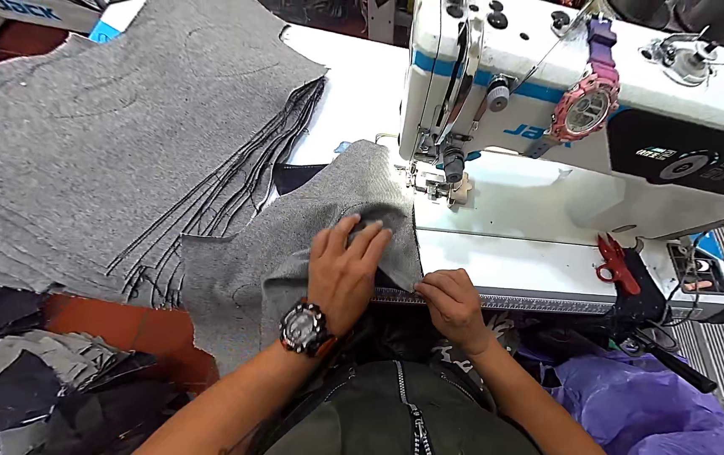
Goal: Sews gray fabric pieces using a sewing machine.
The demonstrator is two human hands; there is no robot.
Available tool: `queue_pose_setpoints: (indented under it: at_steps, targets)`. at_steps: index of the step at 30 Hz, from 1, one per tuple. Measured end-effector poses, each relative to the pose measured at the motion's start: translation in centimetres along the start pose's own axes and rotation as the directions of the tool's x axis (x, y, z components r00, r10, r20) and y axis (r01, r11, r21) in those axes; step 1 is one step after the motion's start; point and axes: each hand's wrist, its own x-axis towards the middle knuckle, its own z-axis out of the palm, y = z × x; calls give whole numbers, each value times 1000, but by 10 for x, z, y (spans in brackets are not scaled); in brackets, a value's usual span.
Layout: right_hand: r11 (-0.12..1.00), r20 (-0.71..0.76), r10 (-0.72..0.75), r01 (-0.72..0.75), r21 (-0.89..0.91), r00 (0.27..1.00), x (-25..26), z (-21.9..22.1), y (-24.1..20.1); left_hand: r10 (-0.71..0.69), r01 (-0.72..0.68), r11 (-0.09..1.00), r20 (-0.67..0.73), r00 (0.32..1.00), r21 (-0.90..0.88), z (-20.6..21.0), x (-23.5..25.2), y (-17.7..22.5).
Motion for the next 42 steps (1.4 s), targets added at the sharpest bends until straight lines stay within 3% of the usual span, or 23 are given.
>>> queue_pose_setpoints:
  at_steps: [6, 10, 15, 21, 27, 31, 34, 35, 37, 38, 39, 40, 42]
  targets:
    - [997, 14, 70, -70, 45, 997, 5, 2, -6, 290, -282, 956, 111, 951, -82, 10, 37, -23]
    - [991, 16, 117, -118, 62, 993, 2, 1, -5, 315, -305, 949, 297, 902, -80, -3, 37, -21]
    - [981, 53, 161, -165, 100, 986, 2, 0, -5, 401, -391, 915, 320, 858, -99, 0, 40, -27]
    - [982, 115, 122, -137, 131, 986, 7, -9, -4, 408, -392, 912, 339, 848, -116, 0, 46, -26]
    - [996, 301, -16, -12, 91, 954, 4, -30, -7, 342, -306, 940, 393, 854, -153, 0, 50, -17]
    - [999, 274, 44, -38, -28, 961, 14, -32, -6, 395, -345, 918, 369, 841, -196, 4, 49, -25]
    - [991, 226, 118, -130, 40, 967, 18, -29, -3, 470, -421, 881, 293, 833, -215, 3, 44, -30]
    - [983, 228, 145, -167, 77, 963, 20, -30, -1, 493, -442, 868, 293, 819, -226, -6, 41, -25]
    - [970, 259, 176, -213, 120, 950, 24, -33, 2, 501, -424, 866, 488, 715, -266, -47, 42, 3]
    - [966, 272, 184, -225, 130, 945, 25, -34, 2, 557, -466, 830, 441, 703, -306, -46, 34, 7]
    - [963, 281, 191, -235, 132, 940, 25, -34, 3, 624, -537, 774, 262, 736, -335, -22, 19, 2]
    - [961, 288, 200, -245, 131, 937, 24, -34, 3, 622, -545, 752, 125, 773, -371, -1, 8, -1]
    - [954, 288, 221, -268, 136, 932, 23, -33, 3, 538, -473, 778, 49, 842, -412, 14, -2, 2]
